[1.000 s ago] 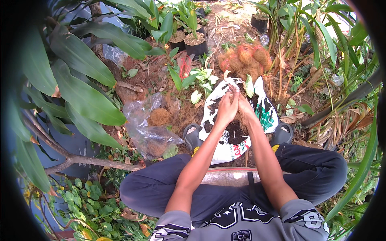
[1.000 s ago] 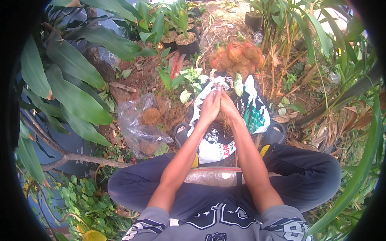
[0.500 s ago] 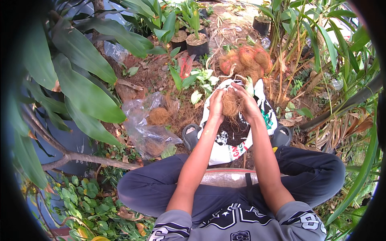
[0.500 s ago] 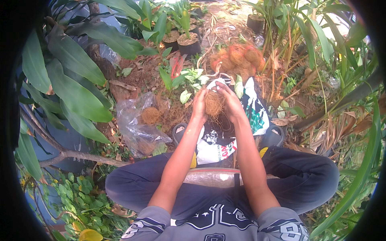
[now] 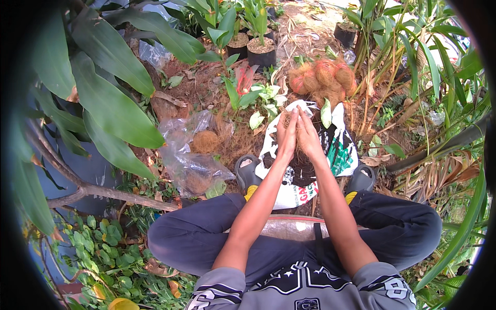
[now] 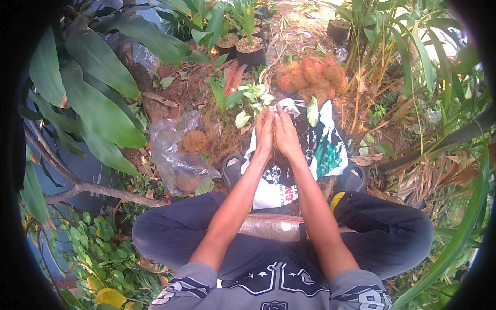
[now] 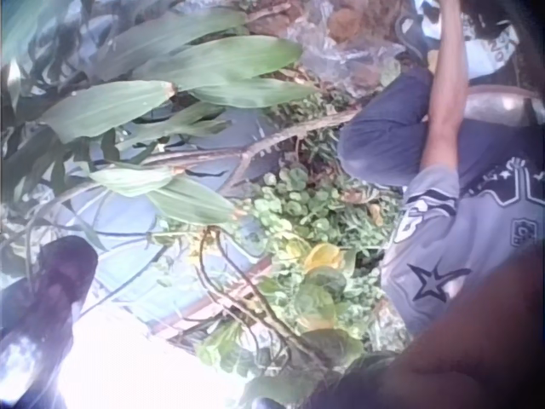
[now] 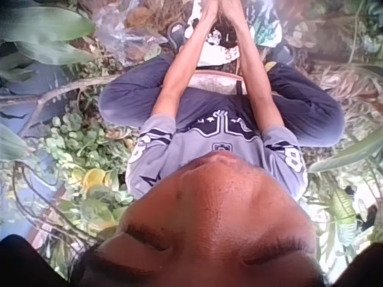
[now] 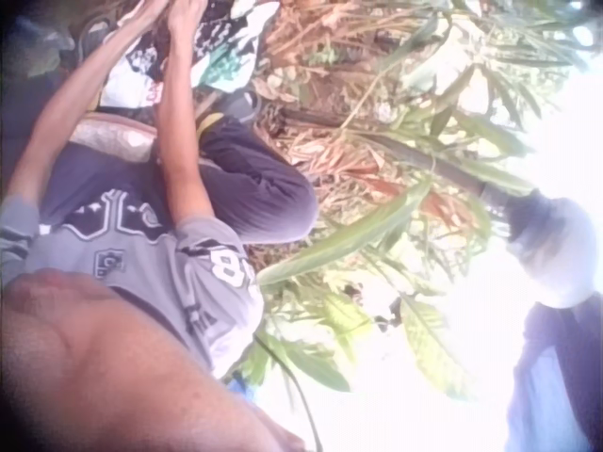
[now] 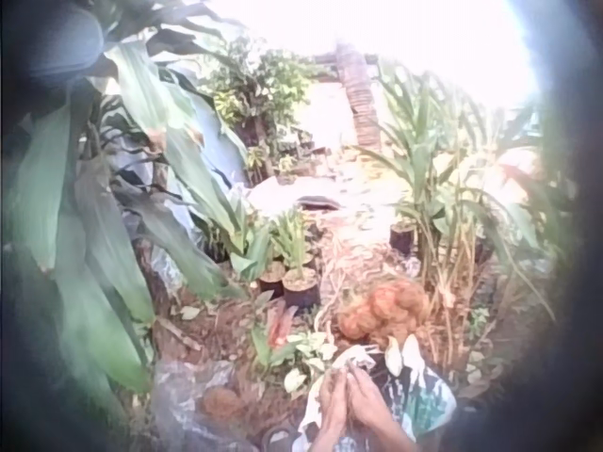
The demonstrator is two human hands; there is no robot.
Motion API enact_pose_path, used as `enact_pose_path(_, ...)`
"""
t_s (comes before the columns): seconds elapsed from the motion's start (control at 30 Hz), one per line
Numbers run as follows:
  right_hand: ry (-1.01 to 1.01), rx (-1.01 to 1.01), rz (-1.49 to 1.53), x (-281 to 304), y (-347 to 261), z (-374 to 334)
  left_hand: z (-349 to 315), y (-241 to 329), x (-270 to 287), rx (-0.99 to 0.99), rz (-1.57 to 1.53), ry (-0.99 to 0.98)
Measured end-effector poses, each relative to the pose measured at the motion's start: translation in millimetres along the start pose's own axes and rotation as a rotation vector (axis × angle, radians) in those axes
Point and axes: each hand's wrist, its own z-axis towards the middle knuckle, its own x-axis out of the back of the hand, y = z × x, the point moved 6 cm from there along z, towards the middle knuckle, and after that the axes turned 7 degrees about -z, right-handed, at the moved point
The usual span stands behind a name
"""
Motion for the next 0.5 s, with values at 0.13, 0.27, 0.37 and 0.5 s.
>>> enact_pose_path(0.13,-0.121,-0.074,0.267,-16,2,-3,13,-14,20,0.099,-0.047,0.036)
enact_pose_path(0.27,-0.323,-0.288,0.635,-23,3,0,29,-17,44,0.227,-0.318,0.099)
enact_pose_path(0.37,-0.384,-0.241,0.365,-10,-10,7,53,5,82,0.175,-0.343,0.100)
enact_pose_path(0.5,-0.259,-0.441,0.098,20,51,34,76,70,136,0.086,-0.434,0.212)
